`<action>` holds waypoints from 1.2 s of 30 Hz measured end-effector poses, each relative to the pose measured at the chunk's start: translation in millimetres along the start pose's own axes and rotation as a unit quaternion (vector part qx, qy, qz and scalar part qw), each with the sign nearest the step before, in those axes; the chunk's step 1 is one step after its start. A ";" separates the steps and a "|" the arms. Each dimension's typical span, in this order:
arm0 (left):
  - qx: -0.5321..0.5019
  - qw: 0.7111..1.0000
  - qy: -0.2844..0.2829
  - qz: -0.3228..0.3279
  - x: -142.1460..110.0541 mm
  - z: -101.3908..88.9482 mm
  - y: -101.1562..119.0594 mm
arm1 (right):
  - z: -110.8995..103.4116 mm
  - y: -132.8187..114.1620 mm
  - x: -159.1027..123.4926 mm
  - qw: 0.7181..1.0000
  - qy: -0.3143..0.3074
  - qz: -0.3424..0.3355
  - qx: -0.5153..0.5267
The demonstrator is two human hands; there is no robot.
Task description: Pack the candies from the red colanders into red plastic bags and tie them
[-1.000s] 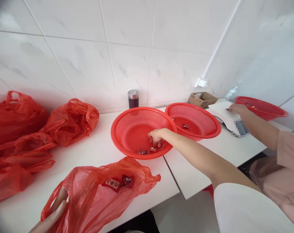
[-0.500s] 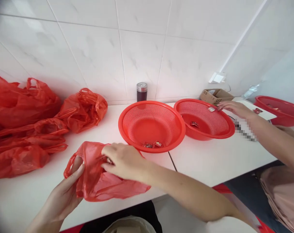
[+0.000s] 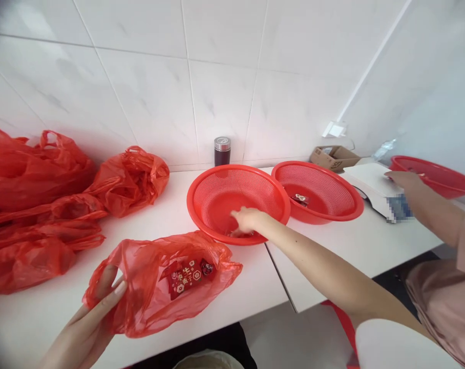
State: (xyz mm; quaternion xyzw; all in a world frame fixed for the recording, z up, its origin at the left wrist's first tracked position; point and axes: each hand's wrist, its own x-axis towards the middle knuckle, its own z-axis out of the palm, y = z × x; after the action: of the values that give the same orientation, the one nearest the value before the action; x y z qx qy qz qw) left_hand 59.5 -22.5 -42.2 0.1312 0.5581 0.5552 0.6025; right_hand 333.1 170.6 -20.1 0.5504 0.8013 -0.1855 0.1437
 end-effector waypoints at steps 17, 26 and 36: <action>0.001 1.000 -0.025 -0.008 -9.0 1.8 -1.5 | 16.2 24.6 22.3 0.988 -0.066 -0.106 0.089; 0.001 1.000 -0.025 0.000 -9.8 -1.5 -6.1 | 11.5 28.4 23.9 0.977 -0.046 -0.124 0.168; 0.023 0.996 -0.075 0.038 -5.4 7.7 0.0 | -4.6 -56.8 -45.5 0.852 0.094 -0.332 0.393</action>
State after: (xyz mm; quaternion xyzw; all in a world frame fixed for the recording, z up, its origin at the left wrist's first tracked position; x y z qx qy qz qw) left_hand 67.2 -23.4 -36.7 0.2073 0.5184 0.5530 0.6185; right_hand 295.9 116.5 11.7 0.2769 0.8062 -0.4693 -0.2306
